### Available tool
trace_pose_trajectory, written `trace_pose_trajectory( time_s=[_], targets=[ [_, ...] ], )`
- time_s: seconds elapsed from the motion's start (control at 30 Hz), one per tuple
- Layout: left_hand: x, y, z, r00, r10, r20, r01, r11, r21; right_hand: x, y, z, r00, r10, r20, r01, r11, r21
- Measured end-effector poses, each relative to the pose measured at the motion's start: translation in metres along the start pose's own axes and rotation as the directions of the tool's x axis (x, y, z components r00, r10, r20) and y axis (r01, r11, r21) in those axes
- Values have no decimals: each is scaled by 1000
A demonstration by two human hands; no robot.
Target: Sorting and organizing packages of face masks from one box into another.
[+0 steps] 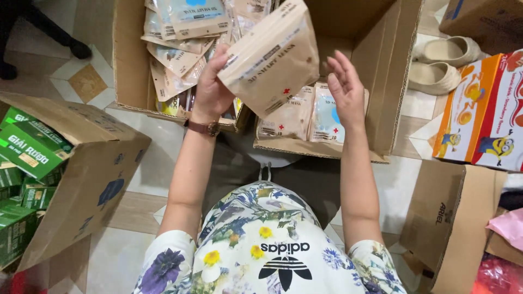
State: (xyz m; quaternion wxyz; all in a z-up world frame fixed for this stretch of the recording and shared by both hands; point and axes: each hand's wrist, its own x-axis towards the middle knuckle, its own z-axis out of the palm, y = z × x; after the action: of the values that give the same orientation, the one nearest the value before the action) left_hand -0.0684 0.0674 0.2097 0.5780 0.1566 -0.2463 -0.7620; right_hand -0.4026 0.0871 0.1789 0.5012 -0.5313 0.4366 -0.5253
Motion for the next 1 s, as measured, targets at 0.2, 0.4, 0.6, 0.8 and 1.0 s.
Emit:
trace_pose_trajectory(
  time_s=[0.2, 0.4, 0.6, 0.8, 1.0],
  targets=[
    [15, -41, 35, 1000, 26, -1, -26, 994, -106, 6, -11, 6, 918, 395, 1, -356, 827, 435],
    [8, -80, 35, 997, -56, 44, 62, 987, -148, 2, 11, -10, 829, 524, 198, -514, 572, 639],
    [-3, -78, 4, 995, 92, -31, -16, 469, 883, 30, 10, -62, 902, 421, 97, -403, 737, 543],
    [0, -75, -3, 976, 183, 121, -69, -267, 961, 65, 13, -122, 868, 472, 154, -466, 882, -72],
    [-3, -90, -20, 986, 153, 70, -39, -198, 979, 108, 44, -64, 655, 662, 364, -377, 704, -601]
  ],
)
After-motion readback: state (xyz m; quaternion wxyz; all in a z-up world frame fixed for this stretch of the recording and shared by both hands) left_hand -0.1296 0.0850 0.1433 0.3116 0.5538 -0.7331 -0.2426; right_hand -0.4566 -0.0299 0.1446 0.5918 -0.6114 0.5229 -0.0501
